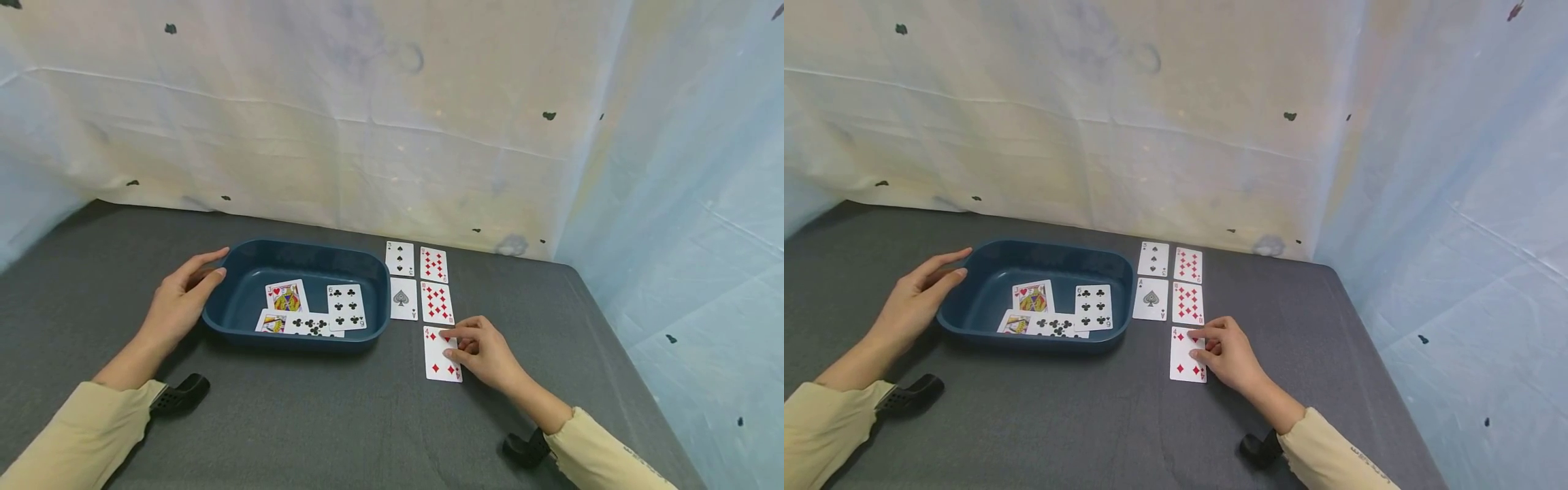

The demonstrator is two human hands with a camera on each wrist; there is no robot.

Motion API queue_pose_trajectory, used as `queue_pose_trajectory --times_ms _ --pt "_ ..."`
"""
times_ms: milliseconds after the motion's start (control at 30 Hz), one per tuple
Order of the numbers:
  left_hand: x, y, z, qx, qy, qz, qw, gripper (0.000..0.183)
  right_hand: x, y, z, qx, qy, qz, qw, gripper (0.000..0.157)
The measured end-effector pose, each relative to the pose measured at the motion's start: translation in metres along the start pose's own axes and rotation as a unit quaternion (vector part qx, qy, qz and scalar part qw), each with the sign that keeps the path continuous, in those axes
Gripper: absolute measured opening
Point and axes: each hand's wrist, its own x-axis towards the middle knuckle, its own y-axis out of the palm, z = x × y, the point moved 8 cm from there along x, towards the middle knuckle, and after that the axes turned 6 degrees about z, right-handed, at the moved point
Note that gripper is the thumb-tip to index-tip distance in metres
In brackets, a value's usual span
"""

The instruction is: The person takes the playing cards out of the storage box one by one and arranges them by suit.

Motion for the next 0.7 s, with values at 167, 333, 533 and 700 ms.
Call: queue_pose_trajectory --times_ms 167,333,533,700 --pt "0.001 0.000 -0.001 0.000 0.000 -0.001 1.0000 0.052 0.001 -0.001 -0.001 -0.008 0.010 -0.001 1.000 0.026" --pt "0.000 0.000 -0.002 0.002 0.003 -0.001 1.0000 0.053 0.002 -0.004 0.001 -0.022 0.016 -0.008 1.000 0.024" --pt "-0.002 -0.002 -0.003 0.002 0.003 -0.001 1.0000 0.053 0.020 -0.018 0.020 -0.002 0.036 -0.053 0.998 0.022" --pt "-0.003 0.000 -0.004 0.001 0.002 -0.001 1.0000 0.053 0.044 -0.030 0.050 0.078 0.044 -0.082 0.993 0.027"
